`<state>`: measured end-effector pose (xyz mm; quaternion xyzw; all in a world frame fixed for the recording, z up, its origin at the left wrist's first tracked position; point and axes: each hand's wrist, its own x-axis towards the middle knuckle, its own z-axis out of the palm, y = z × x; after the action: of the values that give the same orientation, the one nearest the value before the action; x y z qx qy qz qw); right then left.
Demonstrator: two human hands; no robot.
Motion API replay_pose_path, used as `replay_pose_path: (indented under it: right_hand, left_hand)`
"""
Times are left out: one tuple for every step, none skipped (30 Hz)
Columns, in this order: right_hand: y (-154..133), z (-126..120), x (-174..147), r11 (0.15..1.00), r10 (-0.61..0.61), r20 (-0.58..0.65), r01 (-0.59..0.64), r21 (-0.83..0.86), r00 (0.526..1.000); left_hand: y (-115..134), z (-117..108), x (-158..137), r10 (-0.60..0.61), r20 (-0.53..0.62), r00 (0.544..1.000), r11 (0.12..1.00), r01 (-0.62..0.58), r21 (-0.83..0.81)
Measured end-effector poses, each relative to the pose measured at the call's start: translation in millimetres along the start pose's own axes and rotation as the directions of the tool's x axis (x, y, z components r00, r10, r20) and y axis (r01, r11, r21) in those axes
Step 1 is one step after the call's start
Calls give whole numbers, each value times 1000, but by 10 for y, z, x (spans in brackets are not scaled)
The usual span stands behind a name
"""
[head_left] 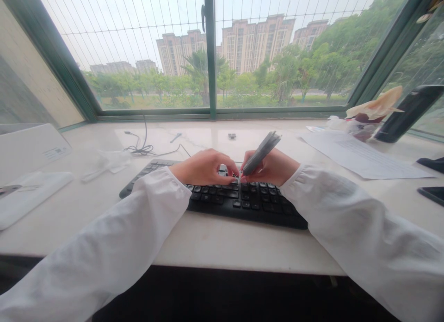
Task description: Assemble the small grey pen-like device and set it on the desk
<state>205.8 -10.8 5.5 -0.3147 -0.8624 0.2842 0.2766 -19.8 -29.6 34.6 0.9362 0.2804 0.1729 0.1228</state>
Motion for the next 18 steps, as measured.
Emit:
replay_pose_path:
  right_hand:
    - [-11,-3,-2,1000,-11,-2,11,-23,1000]
    - [-23,-6,-3,999,-22,-2,22,-47,1000]
    - [-37,-8,-5,997,-34,0,34,-71,999]
    - [-52,-9,-6,994,-46,2,46,-96,999]
    - [-68,-9,-6,991,-58,5,58,-117,998]
    - [-83,-8,-5,988,-68,7,69,-135,998]
    - [-95,-5,-3,986,-74,7,74,-152,997]
    - [-105,0,0,983,-74,8,74,-167,997]
    - [-110,6,5,981,-69,7,69,-180,998]
    - [-112,14,10,980,-59,3,58,-189,998]
    - [-111,22,16,980,-47,-4,45,-196,999]
    - [-107,31,22,980,-37,-14,33,-198,999]
    - [-102,39,28,980,-29,-26,24,-196,999]
    - [-97,45,34,981,-23,-35,16,-192,999]
    - [-95,50,39,982,-17,-41,9,-187,999]
    - [-95,53,43,983,-11,-43,3,-184,999]
    - [-97,54,46,983,-5,-42,-3,-182,999]
    - [-101,54,49,983,1,-38,-8,-182,999]
  left_hand:
    - [-5,-3,-2,8,2,1000,1000,-8,6]
    - [-11,-5,-3,17,3,1000,1000,-17,14]
    - [-17,-7,-5,25,2,1000,999,-25,23]
    - [-23,-8,-6,30,0,1000,999,-30,35]
    - [-28,-7,-8,34,-2,999,998,-33,47]
    - [-32,-5,-9,33,-3,999,998,-33,60]
    - [-34,0,-10,31,-1,1000,997,-31,71]
    - [-34,6,-11,26,1,1000,996,-26,83]
    - [-32,14,-12,21,4,1000,995,-21,94]
    - [-30,24,-12,15,7,1000,994,-16,105]
    - [-27,34,-12,8,8,1000,993,-9,115]
    - [-24,44,-12,1,9,1000,992,-2,125]
    - [-22,53,-11,-7,10,1000,991,6,132]
    - [-21,60,-10,-15,12,1000,991,13,137]
    - [-20,65,-9,-21,14,1000,990,19,139]
    - [-21,68,-8,-25,18,1000,990,22,138]
    - [-22,69,-7,-27,22,999,990,23,138]
    - [-24,69,-6,-27,26,999,990,24,137]
